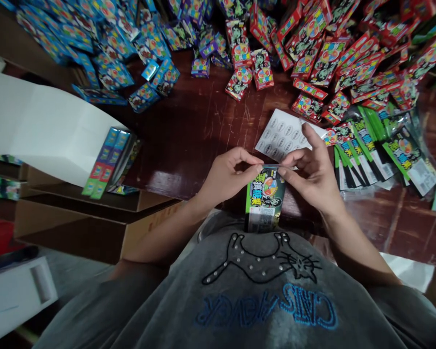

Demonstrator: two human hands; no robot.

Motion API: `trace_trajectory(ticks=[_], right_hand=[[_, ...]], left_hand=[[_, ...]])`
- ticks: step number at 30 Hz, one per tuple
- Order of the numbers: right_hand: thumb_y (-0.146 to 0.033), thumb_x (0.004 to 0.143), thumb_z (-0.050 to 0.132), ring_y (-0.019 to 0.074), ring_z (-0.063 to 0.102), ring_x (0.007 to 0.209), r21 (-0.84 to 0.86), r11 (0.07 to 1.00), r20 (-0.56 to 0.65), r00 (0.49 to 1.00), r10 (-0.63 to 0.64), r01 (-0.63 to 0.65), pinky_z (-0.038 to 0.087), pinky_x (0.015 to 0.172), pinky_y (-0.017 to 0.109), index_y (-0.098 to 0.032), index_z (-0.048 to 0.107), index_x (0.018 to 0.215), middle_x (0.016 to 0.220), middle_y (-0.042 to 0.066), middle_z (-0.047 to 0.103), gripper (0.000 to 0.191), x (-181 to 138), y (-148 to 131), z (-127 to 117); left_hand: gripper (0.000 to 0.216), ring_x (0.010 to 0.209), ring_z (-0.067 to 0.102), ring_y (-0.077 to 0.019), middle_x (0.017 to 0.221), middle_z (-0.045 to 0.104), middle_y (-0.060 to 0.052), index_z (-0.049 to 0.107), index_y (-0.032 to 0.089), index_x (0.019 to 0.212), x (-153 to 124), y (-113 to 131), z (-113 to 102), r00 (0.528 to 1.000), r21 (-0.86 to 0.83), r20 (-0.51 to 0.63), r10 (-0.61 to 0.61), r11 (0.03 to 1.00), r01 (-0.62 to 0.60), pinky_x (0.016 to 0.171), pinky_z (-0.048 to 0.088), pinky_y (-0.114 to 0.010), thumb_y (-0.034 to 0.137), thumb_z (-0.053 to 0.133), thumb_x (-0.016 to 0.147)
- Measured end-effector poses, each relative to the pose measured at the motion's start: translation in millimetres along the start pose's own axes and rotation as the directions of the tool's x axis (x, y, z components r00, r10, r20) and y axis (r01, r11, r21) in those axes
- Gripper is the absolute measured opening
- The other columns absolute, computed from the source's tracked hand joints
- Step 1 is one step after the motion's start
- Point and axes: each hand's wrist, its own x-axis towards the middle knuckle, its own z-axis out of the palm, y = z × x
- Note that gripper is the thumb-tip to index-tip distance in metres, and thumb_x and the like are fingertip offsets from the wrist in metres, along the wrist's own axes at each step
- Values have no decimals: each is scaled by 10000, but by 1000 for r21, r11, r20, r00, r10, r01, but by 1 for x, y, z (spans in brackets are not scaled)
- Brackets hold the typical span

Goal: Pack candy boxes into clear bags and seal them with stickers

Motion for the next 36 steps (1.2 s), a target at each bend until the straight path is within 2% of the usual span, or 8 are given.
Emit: trace_trajectory(ticks=[8, 15, 20, 22, 25, 28, 31, 36], right_hand=[[-436, 883, 852, 188, 761, 796, 227, 957, 50, 983, 175, -182, 685, 837, 403, -353, 267, 1699, 922, -29, 784, 1008, 9, 2, -10], [-434, 932, 796, 217, 796, 871, 10, 995, 13, 995, 98, -98, 679, 931, 466, -387, 255, 1735, 1153, 29, 803, 970, -3, -6, -19], [-347, 947, 797, 207, 782, 919, -7, 1000, 36, 999, -7, 7, 655, 946, 439, -389, 309, 1710, 1029, -15, 803, 907, -18, -3, -29], [-347, 936, 813, 197, 767, 902, 16, 1000, 25, 1000, -2, 2, 651, 874, 399, -379, 403, 1657, 1026, -14, 788, 830, -19, -8, -34], [-387, 930, 816, 171, 715, 858, -51, 999, 54, 999, -11, 14, 605, 788, 339, -313, 699, 1322, 1033, 10, 749, 415, -8, -24, -45], [-415, 932, 796, 175, 674, 867, -171, 981, 278, 960, -40, 90, 559, 802, 342, -244, 749, 977, 971, 33, 727, 183, 10, -41, -52], [-391, 946, 746, 197, 668, 903, -276, 948, 426, 904, -25, 156, 537, 842, 371, -227, 733, 942, 959, 48, 718, 164, 22, -46, -49], [-369, 951, 731, 208, 646, 928, -433, 890, 291, 957, -10, 141, 549, 849, 380, -224, 704, 1129, 1094, 75, 678, 231, 14, -38, -36]], left_hand=[[195, 771, 721, -143, 873, 825, -45, 808, 160, 858, 14, 13, -5, 997, 108, 57, -53, 993, 47, 735, 546, -257, 352, 815, 829], [200, 806, 764, -159, 888, 838, -56, 841, 166, 882, 20, 11, -7, 988, 58, 133, -72, 996, 65, 766, 590, -268, 361, 820, 841], [165, 1024, 803, -191, 1100, 849, -67, 844, 196, 945, 14, 7, -4, 973, -26, 228, 21, 1000, -16, 963, 633, -322, 312, 860, 828], [152, 1046, 801, -188, 1118, 845, -71, 831, 193, 959, 11, 4, -3, 969, -38, 236, 70, 997, -63, 986, 633, -328, 292, 849, 844], [121, 1016, 798, -176, 1087, 843, -77, 812, 180, 957, 9, 2, 0, 966, -1, 234, 111, 994, -114, 957, 632, -310, 284, 805, 894], [127, 979, 796, -175, 1066, 842, -77, 810, 177, 956, 9, 2, 3, 962, 31, 251, 111, 992, -123, 917, 632, -299, 291, 790, 903], [138, 972, 796, -183, 1064, 843, -77, 814, 184, 962, 8, 3, 6, 963, 56, 253, 95, 992, -112, 928, 632, -321, 304, 775, 907], [119, 1023, 795, -193, 1089, 843, -71, 810, 205, 958, 5, 6, 1, 970, 100, 225, 87, 989, -112, 971, 621, -341, 306, 770, 910]])
